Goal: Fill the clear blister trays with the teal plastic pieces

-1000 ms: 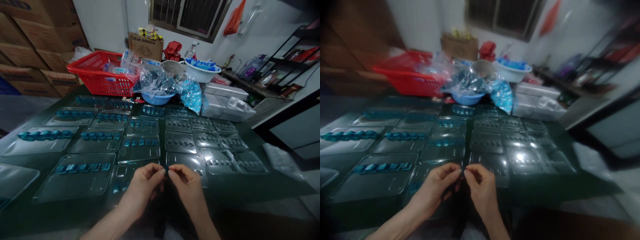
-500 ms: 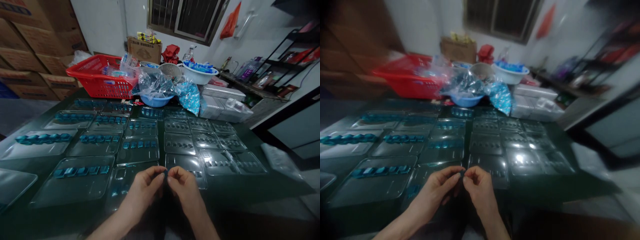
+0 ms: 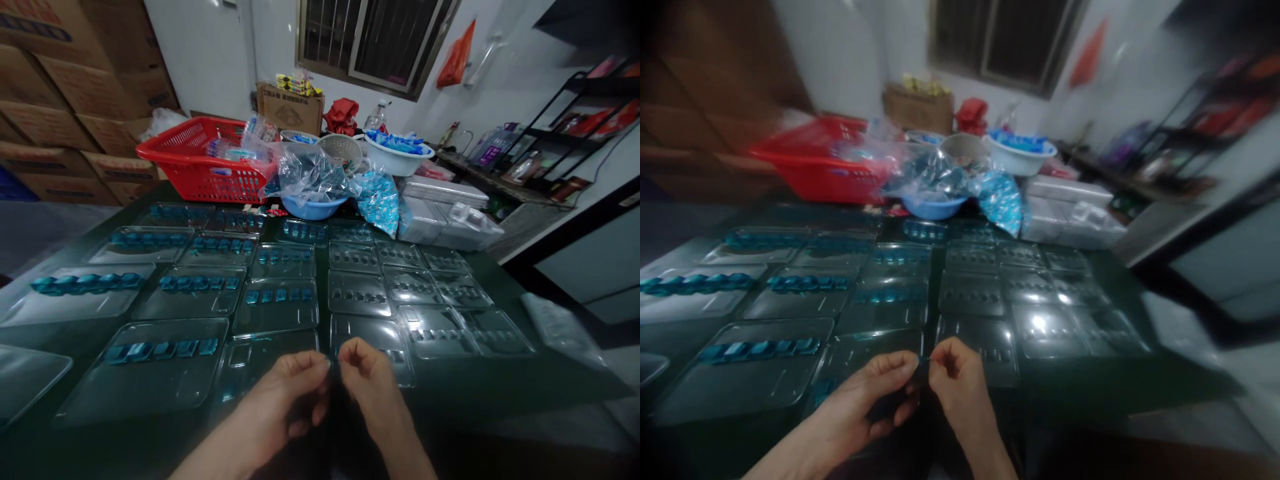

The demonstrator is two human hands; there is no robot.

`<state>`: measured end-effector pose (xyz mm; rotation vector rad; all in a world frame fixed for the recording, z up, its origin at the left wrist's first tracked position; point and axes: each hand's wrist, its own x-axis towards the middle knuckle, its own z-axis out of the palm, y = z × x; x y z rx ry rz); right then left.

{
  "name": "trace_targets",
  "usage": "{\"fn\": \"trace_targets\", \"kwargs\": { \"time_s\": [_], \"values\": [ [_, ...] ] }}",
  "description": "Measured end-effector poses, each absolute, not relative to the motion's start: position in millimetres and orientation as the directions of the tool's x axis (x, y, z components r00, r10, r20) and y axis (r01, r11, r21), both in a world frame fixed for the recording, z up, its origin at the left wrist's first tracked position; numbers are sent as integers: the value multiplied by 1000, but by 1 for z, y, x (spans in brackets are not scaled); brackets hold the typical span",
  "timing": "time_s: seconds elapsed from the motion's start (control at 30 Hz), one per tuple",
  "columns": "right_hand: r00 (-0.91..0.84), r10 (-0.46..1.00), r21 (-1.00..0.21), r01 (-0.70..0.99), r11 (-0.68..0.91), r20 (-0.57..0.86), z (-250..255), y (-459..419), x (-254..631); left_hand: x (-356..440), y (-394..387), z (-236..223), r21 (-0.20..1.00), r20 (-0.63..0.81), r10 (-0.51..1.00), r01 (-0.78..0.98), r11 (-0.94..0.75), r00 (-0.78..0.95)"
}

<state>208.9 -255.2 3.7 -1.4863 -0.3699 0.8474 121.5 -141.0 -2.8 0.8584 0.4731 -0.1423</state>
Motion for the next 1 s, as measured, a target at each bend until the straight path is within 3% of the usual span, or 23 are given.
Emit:
{"fn": "trace_targets", "kwargs": {
  "time_s": [0.17, 0.27, 0.4, 0.6, 0.73, 0.83, 1.0],
  "values": [
    [666, 712, -973, -205, -110, -221, -7, -264, 205, 123, -143, -11, 645, -455, 68, 276, 713, 888],
    [785, 619, -993, 76, -94, 2, -11, -272, 199, 125, -145, -10, 646, -481, 81, 290, 706, 873],
    [734, 635, -913, 394, -109, 241, -11, -282, 189, 126, -150, -8, 654, -514, 68, 339, 676, 855],
    [781, 606, -901, 361, -241, 151, -10, -300, 187, 126, -158, -8, 667, -527, -13, 424, 613, 850],
    [857, 502, -874, 331, -356, 120, -21, -315, 215, 127, -154, -3, 654, -511, 37, 361, 665, 859],
    [854, 484, -765, 437, -473, 189, -32, -317, 239, 126, -148, 0, 624, -509, 95, 291, 725, 855],
    [777, 591, -515, 606, -606, 218, -33, -307, 251, 123, -141, 4, 575, -563, 155, 250, 779, 812]
  ]
}}
